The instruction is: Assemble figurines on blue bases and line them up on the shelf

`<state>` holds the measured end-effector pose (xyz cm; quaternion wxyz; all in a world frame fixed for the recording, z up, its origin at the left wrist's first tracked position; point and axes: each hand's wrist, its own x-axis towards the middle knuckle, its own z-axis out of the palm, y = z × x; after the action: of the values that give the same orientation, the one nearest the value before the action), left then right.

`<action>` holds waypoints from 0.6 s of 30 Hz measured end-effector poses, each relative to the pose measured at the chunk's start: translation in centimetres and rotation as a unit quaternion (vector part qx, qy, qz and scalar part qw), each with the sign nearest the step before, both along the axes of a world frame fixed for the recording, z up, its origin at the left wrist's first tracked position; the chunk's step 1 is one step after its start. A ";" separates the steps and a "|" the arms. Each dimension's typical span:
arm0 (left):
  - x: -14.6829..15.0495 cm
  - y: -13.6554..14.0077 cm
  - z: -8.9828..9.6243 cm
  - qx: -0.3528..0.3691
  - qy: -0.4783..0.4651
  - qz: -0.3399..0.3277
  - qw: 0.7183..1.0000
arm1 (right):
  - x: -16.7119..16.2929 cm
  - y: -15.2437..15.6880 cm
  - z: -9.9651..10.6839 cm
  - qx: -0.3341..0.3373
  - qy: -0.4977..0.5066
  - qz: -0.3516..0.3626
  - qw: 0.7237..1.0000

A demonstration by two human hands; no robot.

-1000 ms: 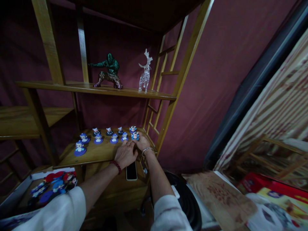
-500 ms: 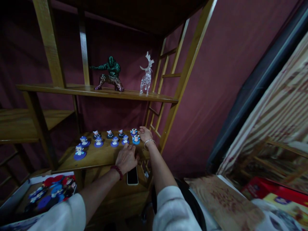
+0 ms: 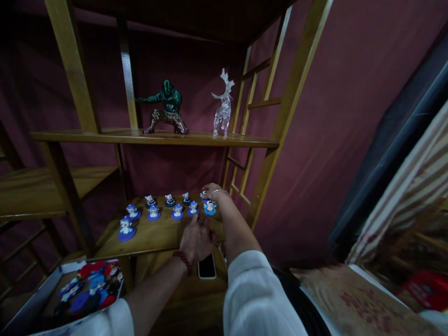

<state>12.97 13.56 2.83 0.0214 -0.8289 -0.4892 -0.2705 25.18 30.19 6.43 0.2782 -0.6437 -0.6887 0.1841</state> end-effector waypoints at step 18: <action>0.2 0.6 -0.6 0.010 -0.028 0.001 1.000 | -1.2 0.0 2.3 0.018 -0.157 -0.018 0.987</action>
<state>13.18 14.12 2.22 0.0167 -0.8201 -0.4878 -0.2987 23.97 30.17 8.77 0.1817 -0.6721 -0.7150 0.0632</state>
